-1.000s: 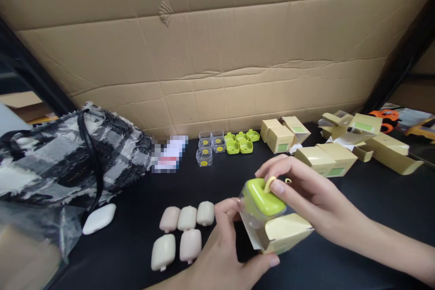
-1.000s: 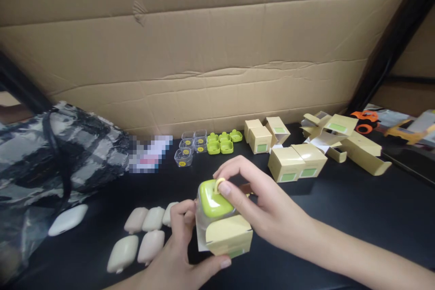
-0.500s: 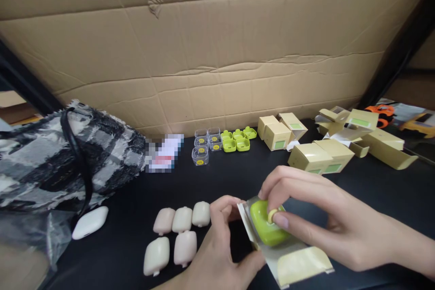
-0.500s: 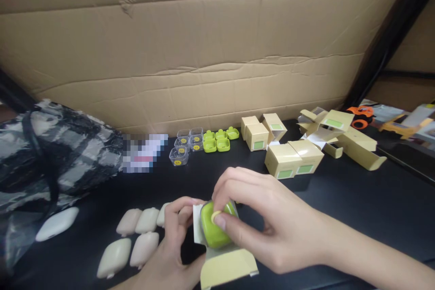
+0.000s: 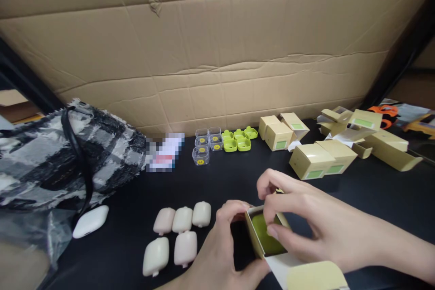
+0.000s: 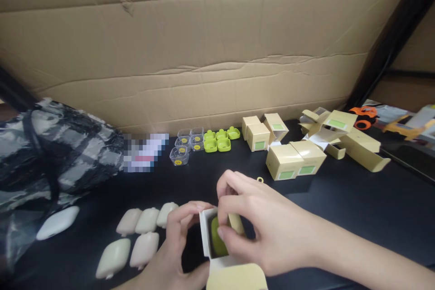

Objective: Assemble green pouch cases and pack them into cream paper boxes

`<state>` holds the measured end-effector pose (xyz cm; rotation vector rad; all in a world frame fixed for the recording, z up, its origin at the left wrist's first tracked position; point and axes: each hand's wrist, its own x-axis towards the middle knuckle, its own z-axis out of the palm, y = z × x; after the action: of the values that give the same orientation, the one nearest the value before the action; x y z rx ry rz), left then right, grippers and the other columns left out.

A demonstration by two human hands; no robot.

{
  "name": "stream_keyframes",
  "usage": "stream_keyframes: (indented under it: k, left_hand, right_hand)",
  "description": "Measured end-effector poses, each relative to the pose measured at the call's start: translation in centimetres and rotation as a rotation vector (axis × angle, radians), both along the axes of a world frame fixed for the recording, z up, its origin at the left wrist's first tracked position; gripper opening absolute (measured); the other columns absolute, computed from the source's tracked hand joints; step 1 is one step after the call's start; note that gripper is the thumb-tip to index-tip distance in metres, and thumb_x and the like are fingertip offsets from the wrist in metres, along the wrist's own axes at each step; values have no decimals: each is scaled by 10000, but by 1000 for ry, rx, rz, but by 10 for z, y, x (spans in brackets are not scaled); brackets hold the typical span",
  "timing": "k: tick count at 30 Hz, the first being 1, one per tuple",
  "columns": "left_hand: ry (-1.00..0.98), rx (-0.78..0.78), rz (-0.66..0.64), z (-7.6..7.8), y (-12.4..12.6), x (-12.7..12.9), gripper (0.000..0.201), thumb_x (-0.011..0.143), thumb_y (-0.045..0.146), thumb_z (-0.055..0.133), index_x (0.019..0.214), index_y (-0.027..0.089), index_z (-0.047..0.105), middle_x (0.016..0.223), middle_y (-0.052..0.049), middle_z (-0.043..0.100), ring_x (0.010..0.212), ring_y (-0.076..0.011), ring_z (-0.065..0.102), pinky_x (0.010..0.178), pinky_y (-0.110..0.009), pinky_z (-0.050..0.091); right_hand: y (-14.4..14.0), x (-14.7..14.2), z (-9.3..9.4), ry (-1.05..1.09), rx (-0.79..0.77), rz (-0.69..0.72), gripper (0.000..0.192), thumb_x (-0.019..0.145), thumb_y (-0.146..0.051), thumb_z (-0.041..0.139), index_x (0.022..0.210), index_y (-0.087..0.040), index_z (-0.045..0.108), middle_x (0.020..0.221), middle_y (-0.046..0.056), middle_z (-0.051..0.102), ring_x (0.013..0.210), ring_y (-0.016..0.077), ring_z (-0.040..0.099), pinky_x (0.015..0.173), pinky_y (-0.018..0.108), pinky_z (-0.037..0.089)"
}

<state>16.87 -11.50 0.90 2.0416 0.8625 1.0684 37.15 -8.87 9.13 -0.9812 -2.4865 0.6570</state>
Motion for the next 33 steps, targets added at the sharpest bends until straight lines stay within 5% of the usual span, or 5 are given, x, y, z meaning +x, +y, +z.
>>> stream_keyframes:
  k: [7,16,22,29,33]
  left_hand:
    - [97,-36,5,-2,0,-2,814,794,236,660,1333,411,76,1331,-94,435,1188,-300,536,964,-530,470]
    - [131,-33,-83,16,6,-3,776,689,236,762,1287,371,287,1311,-68,399,1248,-307,452,1012,-480,430]
    - [55,-65,-60,19,2,-4,627,796,226,658,1296,371,309,1272,-39,479,1183,-245,518,1012,-432,428]
    - [-92,-172,-39,16,1,0,425,699,129,683,1017,277,443,1216,-33,496,1136,-238,560,988,-408,440]
    - [-231,-139,-27,9,1,4,585,660,71,675,1068,332,347,1179,7,475,1142,-190,549,987,-361,451]
  right_hand:
    - [3,6,1,259,-64,10,54,910,-265,535,924,-218,558,879,3,527,784,119,554,703,237,471]
    - [9,19,-2,355,-30,165,364,882,-552,512,1055,-236,558,995,39,604,890,176,605,785,274,488]
    - [11,16,-3,301,79,172,206,871,-195,614,1069,-238,574,1010,30,605,908,132,614,776,212,492]
    - [13,8,-14,354,-61,75,91,917,-227,562,970,-214,635,1010,31,593,932,112,601,820,207,472]
    - [16,3,-19,369,-189,12,159,918,-305,560,892,-190,666,1016,43,580,958,129,588,857,238,448]
